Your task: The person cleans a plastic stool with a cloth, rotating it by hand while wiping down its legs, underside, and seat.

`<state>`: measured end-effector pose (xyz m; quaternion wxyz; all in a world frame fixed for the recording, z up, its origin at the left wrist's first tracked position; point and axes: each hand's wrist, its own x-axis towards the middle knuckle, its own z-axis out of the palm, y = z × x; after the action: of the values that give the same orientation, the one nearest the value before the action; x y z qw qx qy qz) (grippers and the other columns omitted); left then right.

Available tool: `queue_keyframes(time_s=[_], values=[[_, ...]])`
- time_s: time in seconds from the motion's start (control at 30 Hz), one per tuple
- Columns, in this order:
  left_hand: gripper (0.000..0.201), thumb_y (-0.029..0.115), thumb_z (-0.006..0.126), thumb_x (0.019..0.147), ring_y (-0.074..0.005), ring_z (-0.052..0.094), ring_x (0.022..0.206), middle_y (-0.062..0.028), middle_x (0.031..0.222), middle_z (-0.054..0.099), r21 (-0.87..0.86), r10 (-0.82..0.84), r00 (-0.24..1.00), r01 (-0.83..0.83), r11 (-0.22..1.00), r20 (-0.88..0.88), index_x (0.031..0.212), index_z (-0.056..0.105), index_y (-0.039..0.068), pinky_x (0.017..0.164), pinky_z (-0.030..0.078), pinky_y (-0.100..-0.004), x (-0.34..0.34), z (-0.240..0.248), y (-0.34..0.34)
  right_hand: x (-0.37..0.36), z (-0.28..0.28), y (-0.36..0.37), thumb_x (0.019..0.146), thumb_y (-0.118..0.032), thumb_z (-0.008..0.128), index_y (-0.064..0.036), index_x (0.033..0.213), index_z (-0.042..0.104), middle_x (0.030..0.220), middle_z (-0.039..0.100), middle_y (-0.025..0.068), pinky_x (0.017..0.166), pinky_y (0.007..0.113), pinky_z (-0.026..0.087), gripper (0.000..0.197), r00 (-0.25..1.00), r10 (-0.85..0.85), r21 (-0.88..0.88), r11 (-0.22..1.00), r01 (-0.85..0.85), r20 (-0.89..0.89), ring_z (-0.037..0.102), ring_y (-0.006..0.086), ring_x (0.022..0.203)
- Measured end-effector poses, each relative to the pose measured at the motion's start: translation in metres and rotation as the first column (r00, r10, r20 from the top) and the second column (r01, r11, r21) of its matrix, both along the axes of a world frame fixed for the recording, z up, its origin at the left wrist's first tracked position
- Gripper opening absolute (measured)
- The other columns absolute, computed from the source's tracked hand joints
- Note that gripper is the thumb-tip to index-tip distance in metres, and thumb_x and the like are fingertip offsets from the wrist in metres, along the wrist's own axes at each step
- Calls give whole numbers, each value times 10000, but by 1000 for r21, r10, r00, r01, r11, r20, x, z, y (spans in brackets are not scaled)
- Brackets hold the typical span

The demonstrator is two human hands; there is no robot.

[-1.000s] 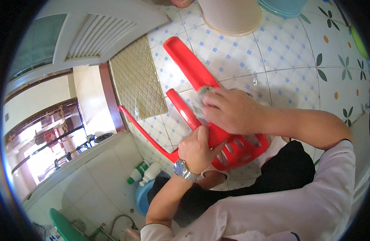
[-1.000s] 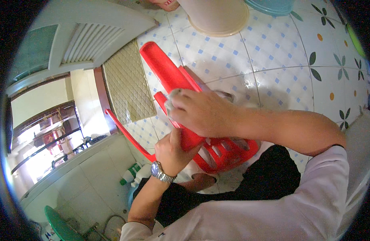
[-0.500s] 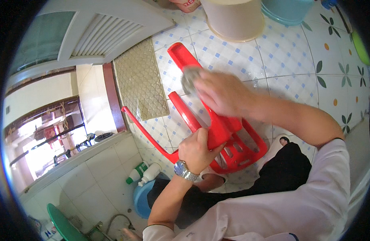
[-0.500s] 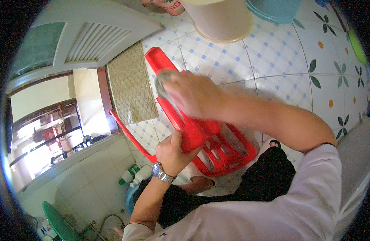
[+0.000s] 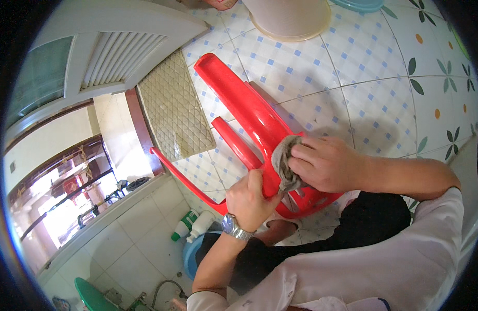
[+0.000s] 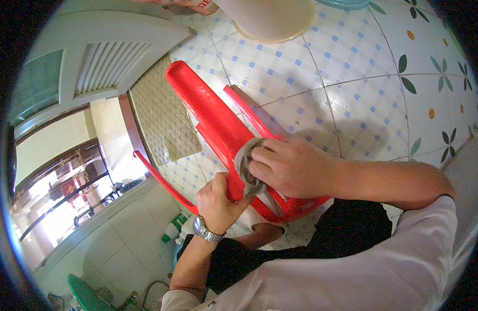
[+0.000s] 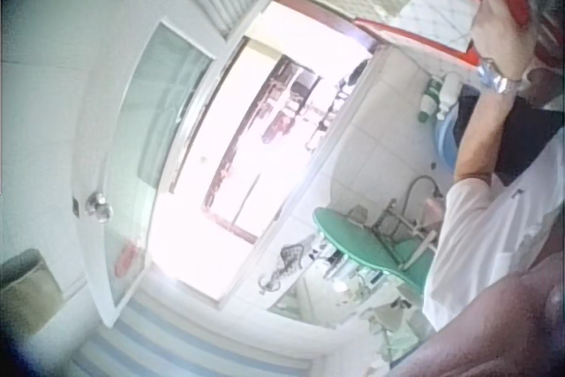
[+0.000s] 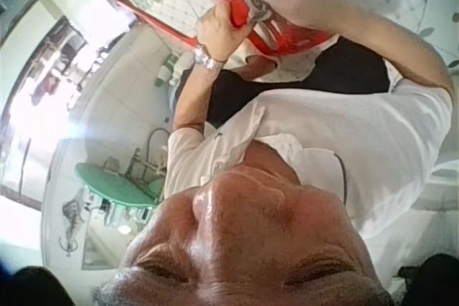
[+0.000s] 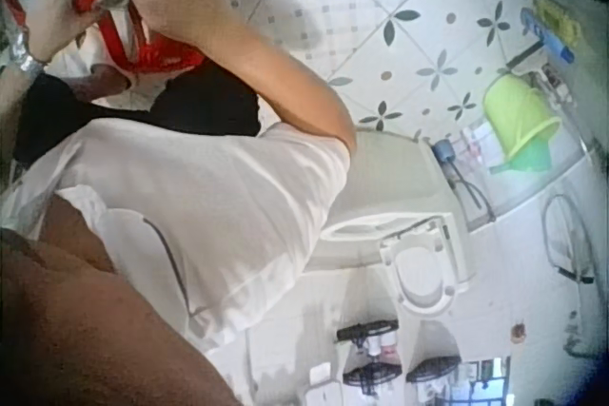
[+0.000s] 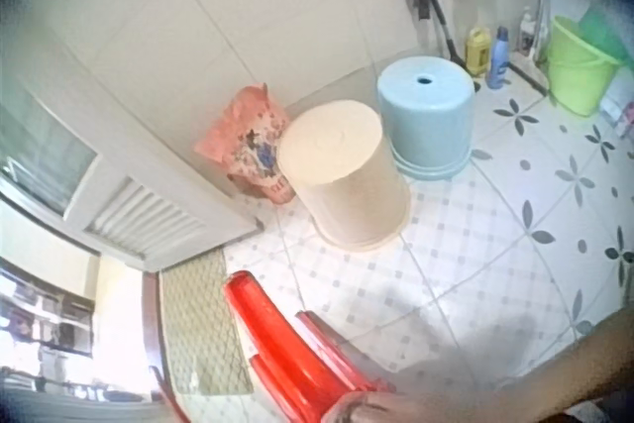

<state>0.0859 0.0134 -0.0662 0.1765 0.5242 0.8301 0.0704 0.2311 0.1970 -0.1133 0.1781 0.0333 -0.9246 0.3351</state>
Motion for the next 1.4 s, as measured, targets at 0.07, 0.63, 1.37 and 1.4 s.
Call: queue_keyframes(time_s=[0.07,0.63,1.37,1.4], values=[[526,343,874,659,-355,646,596,-159,688,636,12,-5,1000,5,1000,-7,971,575,44,532,519,-426,-3,-3,2,-19,-1,6,852,-183,585,-34,974,588,935,589,94,700,342,561,193,1000,-29,74,997,30,-11,628,238,842],[554,368,899,647,-348,645,602,-152,687,638,43,-15,999,17,999,-35,951,570,42,540,518,-423,-1,-5,-1,-40,-14,15,910,-207,589,-28,1023,650,1073,621,156,721,416,607,220,991,-48,123,990,63,-122,673,294,953],[553,163,926,627,-206,656,731,-104,823,659,390,313,936,-351,851,160,1018,560,28,668,532,-335,-30,17,-28,-91,-3,118,939,-258,625,-44,1084,657,914,647,32,787,285,475,260,910,-353,-726,566,391,215,583,114,843],[560,58,891,638,-162,619,854,-72,956,637,406,362,863,-490,772,353,1077,544,32,751,525,-319,-23,20,-20,-77,0,128,947,-256,625,-44,1075,652,914,630,9,792,266,462,250,891,-391,-738,527,421,229,562,94,853]])
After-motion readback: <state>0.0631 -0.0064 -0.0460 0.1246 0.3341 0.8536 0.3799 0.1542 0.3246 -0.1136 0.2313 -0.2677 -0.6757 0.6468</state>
